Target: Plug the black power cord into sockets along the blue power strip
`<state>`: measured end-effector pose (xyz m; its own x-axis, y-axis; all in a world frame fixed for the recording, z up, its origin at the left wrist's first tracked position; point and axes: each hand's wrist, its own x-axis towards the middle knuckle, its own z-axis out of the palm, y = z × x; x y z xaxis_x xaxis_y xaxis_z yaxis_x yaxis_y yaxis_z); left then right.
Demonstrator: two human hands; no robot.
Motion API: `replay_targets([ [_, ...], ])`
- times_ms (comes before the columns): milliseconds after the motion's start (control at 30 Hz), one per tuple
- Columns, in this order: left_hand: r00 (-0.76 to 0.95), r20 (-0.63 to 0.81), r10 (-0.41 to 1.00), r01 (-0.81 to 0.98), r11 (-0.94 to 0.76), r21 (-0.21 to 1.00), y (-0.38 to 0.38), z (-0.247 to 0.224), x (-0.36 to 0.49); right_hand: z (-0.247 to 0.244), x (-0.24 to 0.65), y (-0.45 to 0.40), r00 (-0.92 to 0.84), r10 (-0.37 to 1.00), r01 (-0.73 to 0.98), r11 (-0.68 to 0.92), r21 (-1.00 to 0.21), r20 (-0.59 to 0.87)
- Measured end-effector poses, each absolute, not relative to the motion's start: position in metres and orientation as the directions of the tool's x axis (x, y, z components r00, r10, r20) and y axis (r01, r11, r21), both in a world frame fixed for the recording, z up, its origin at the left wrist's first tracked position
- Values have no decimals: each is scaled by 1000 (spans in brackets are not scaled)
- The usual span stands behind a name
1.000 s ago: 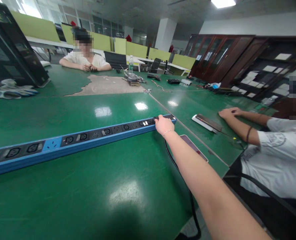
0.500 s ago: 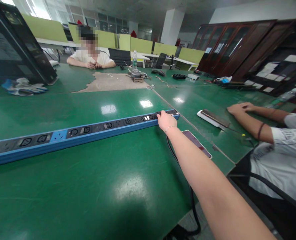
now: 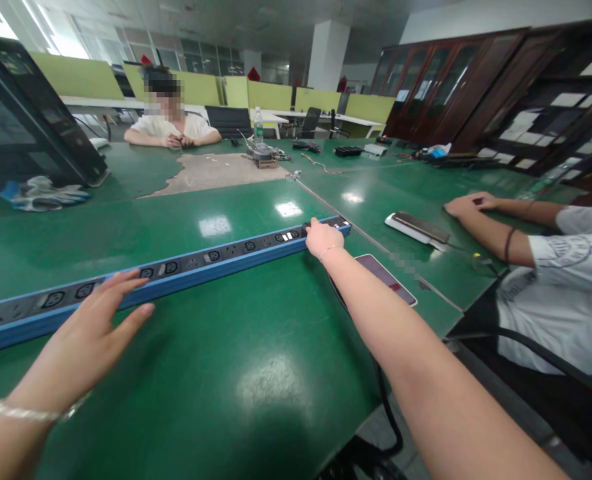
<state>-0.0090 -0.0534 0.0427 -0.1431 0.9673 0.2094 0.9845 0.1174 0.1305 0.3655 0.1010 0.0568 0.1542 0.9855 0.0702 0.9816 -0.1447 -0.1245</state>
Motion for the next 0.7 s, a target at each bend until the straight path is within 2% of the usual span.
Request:
replay_targets([
  [133, -134, 225, 965, 986, 108, 125, -16, 30, -1, 60, 369, 105, 122, 992, 988, -119, -96, 28],
  [233, -109, 232, 967, 993, 96, 65, 2, 19, 8, 55, 368, 103, 151, 986, 983, -143, -113, 66],
  [533, -122, 290, 949, 993, 118, 30, 2, 13, 10, 57, 365, 106, 152, 988, 986, -149, -79, 36],
  [700, -118, 296, 948, 993, 112, 37, 4, 11, 9, 48, 361, 98, 219, 972, 973, -210, -98, 84],
])
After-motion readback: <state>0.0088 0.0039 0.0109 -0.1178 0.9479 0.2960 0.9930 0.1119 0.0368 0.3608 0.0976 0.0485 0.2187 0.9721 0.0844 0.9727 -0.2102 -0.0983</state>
